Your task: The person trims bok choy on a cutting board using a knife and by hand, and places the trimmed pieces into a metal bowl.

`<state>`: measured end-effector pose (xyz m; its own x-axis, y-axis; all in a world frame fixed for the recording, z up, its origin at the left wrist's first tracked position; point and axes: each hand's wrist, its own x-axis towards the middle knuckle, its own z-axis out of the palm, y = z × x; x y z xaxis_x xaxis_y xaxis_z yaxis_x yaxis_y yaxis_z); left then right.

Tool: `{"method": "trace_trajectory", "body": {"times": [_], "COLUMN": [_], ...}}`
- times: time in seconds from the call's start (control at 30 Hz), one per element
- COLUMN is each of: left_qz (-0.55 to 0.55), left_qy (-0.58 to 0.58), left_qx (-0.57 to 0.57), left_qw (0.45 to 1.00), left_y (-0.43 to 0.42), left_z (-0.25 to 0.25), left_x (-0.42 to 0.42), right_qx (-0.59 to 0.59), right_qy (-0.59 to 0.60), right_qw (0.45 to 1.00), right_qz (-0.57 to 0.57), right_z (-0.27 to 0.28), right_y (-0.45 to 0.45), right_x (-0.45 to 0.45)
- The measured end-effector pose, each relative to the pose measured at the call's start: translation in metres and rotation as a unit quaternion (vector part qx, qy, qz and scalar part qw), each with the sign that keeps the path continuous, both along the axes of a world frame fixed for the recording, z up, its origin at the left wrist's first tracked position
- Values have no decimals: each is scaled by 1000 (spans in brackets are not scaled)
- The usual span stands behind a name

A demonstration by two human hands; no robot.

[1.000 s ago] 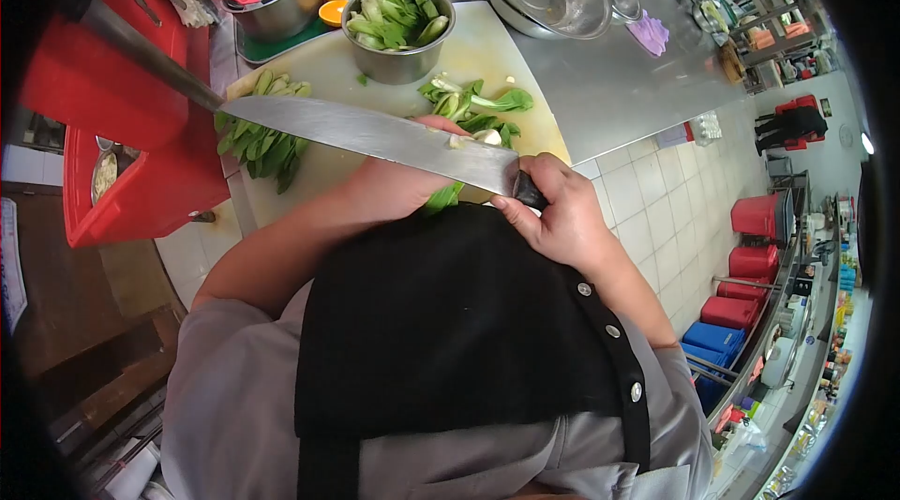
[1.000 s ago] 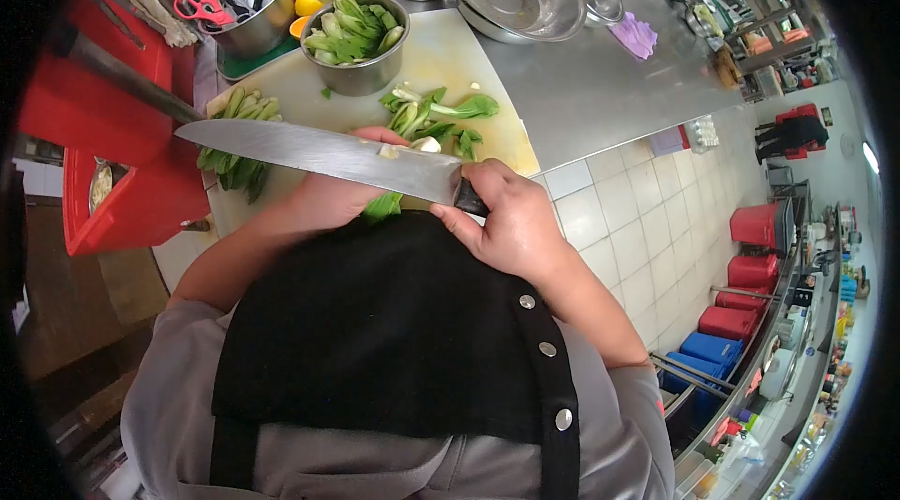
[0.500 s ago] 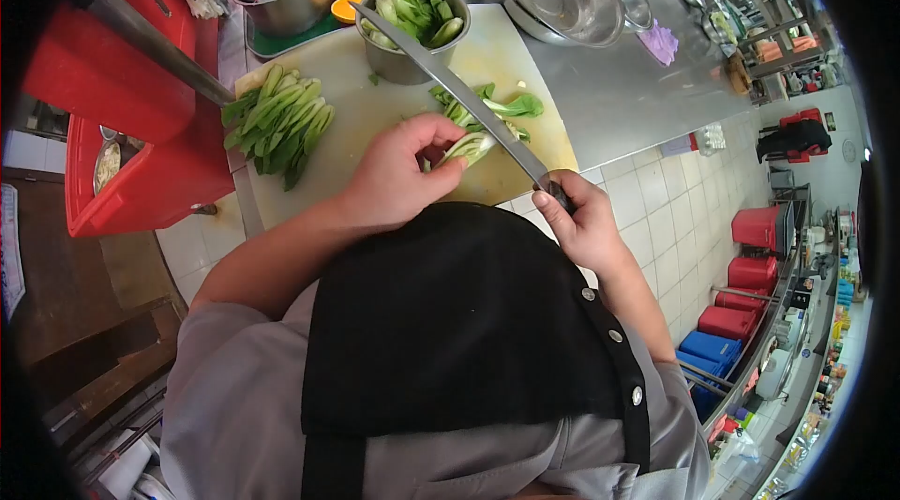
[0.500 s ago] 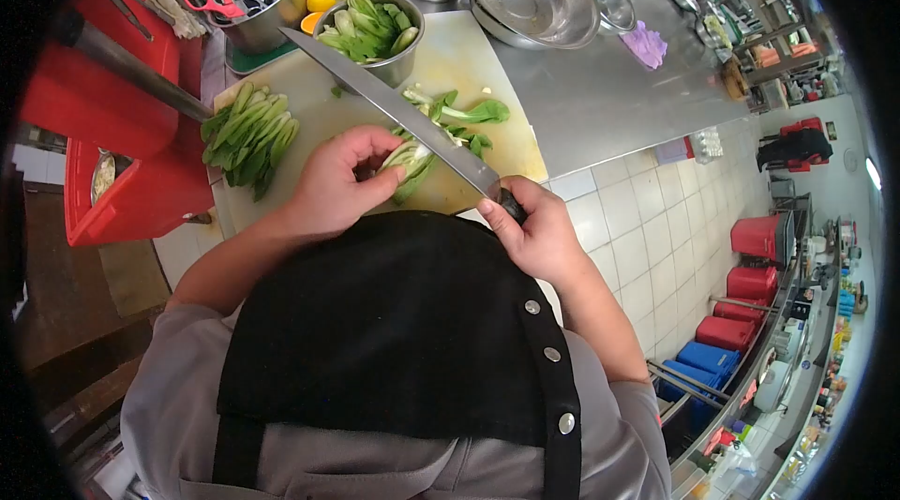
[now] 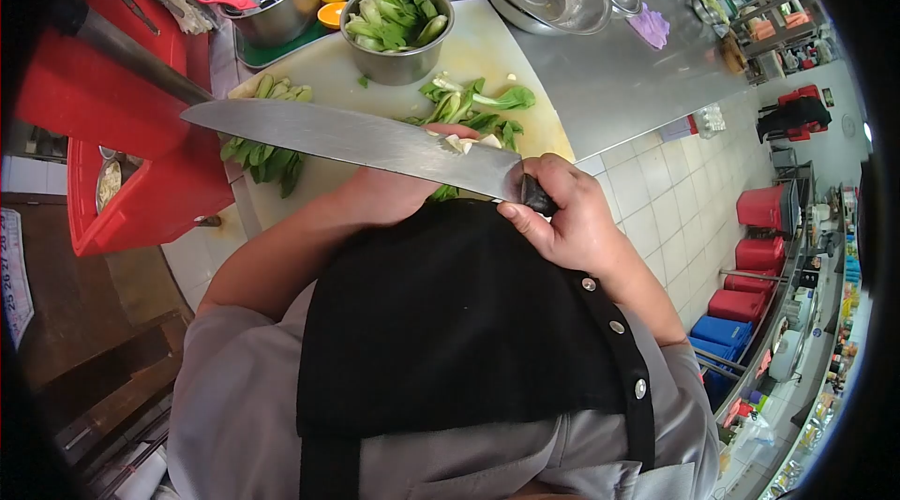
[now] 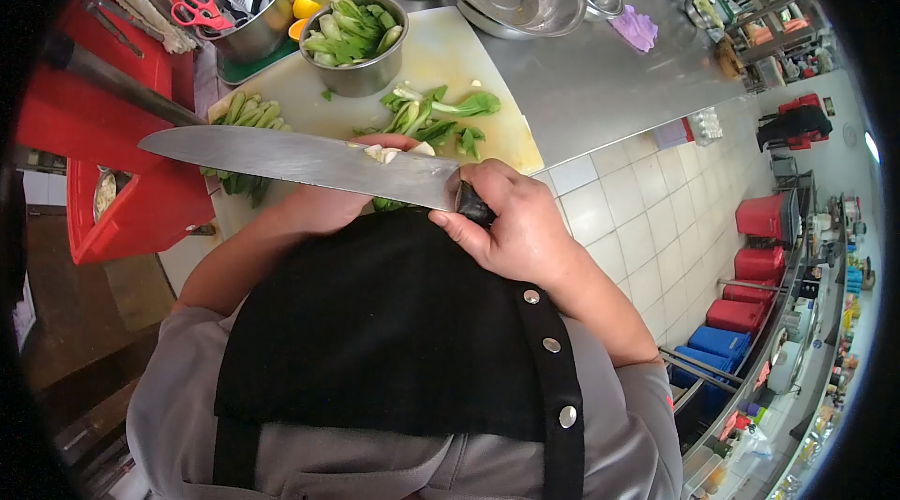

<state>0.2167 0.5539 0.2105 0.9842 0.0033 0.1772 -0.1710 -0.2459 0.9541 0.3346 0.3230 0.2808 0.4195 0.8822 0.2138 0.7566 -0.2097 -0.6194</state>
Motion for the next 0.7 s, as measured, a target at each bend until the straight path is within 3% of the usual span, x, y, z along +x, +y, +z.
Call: {"method": "trace_trajectory", "body": {"times": [0.27,0.37,0.47,0.63,0.7], "left_qz": [1,-10,-98,-19,-51], "left_qy": [14,33,96,159,161], "left_qx": [-72,-14,-245,-405,-526], "left_qw": [997,999,960,900,834], "left_y": [-1,4,10,12,15], "left_z": [-6,6,0,-7,-15], "left_x": [-1,1,4,16,18], "right_qx": [-11,16,-14,-69,-64], "right_qy": [17,29,108,245,284], "right_qw": [1000,999,993,959,945], "right_qz": [17,-2,-41,-122,-150], "right_z": [-1,-9,-24,-44,-48], "right_y": [-4,-6,-13,-23,-22], "right_x": [1,0,8,22,23]}}
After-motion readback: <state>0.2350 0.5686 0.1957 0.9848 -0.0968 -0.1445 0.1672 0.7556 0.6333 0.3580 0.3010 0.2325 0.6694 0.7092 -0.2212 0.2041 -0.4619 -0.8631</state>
